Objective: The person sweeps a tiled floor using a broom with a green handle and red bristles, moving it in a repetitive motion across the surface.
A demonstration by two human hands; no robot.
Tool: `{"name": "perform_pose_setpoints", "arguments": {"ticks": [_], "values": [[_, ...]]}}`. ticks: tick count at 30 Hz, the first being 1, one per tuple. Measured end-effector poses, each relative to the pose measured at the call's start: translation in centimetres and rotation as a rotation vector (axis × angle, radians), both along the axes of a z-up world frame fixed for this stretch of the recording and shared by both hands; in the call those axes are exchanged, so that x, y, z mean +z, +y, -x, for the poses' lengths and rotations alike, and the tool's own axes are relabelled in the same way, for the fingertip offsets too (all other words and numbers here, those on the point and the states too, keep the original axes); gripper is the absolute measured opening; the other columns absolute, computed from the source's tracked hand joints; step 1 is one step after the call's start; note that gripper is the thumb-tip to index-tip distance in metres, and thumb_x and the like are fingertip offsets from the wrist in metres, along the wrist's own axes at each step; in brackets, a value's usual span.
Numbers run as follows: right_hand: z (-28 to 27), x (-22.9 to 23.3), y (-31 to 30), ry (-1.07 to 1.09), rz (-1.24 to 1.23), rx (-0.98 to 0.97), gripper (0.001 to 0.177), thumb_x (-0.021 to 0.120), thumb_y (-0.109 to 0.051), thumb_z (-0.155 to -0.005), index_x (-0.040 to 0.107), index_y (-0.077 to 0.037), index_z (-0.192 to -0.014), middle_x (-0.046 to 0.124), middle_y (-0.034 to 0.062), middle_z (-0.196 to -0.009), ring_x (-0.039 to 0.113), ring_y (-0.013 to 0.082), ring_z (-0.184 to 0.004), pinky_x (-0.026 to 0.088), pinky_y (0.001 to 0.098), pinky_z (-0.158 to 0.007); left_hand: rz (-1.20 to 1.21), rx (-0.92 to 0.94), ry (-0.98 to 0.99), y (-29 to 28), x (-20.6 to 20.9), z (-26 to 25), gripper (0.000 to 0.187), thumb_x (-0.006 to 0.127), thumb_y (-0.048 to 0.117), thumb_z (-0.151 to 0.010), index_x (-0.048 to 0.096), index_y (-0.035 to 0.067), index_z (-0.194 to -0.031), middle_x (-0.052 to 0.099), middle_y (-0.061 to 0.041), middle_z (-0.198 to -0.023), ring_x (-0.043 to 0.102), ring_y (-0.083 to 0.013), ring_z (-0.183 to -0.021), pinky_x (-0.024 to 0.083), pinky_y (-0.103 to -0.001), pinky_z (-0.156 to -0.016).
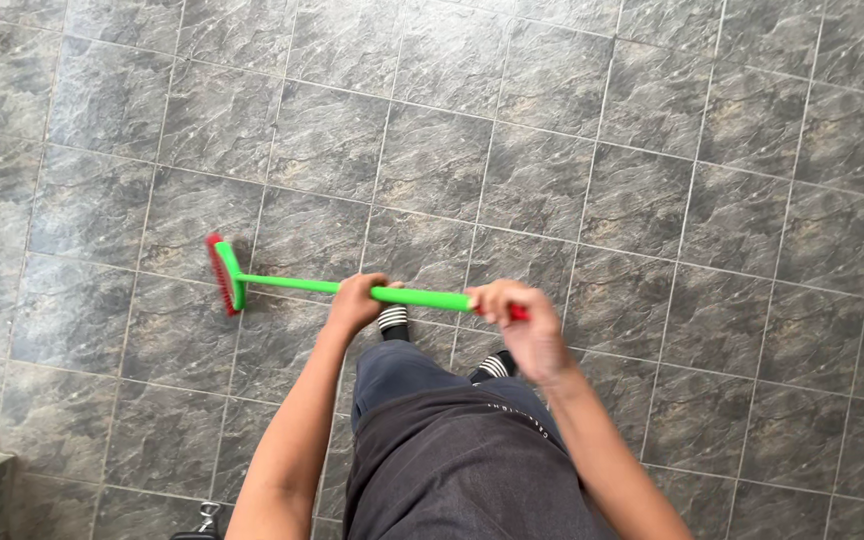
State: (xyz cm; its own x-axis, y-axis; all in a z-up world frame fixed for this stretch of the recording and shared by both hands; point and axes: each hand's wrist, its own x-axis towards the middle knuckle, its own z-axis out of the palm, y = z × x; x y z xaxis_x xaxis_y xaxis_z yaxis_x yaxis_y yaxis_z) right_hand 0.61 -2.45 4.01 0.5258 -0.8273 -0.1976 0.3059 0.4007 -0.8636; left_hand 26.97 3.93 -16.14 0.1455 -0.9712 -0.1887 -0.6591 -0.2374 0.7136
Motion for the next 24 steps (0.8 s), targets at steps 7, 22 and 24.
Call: {"name": "perform_pose_setpoints", "arguments": {"ticks": [7,22,24], "values": [[-4.4,0.5,1.6,0.184,-0.059,0.116,0.036,0.046,-0.014,-0.1,0.059,-0.002,-0.068,0.057,0.0074,-0.077,0.045,0.015,-0.065,0.042,0.0335,-0.072,-0.095,0.034,-0.003,-0.9,-2.1,-2.9,0.028,0.073,0.042,-0.087,0.08,0.015,-0.089,0.074,-0.007,-0.1,0.063,-0.0326,-0.108,0.034,-0.063,-0.095],[-6.4,19.3,1.0,0.634,0.646,-0.017,0.022,0.052,-0.009,-0.08,0.049,0.001,-0.061,0.056,0.0113,-0.068,0.059,0.0212,-0.074,0.048,0.0454,-0.085,0.195,-0.463,0.696,-10.9,7.6,11.0,0.033,0.069,0.038,-0.094,0.073,0.006,-0.091,0.072,-0.011,-0.086,0.068,-0.031,-0.086,0.05,-0.043,-0.08],[-6.7,19.0,0.7,0.584,0.618,0.093,0.024,0.059,-0.014,-0.079,0.048,0.0,-0.061,0.054,0.0101,-0.066,0.058,0.0208,-0.071,0.051,0.0439,-0.081,0.142,-0.454,0.586,-11.2,8.8,10.3,0.039,0.07,0.041,-0.094,0.07,0.004,-0.081,0.065,-0.014,-0.074,0.063,-0.0335,-0.079,0.049,-0.044,-0.077]]}}
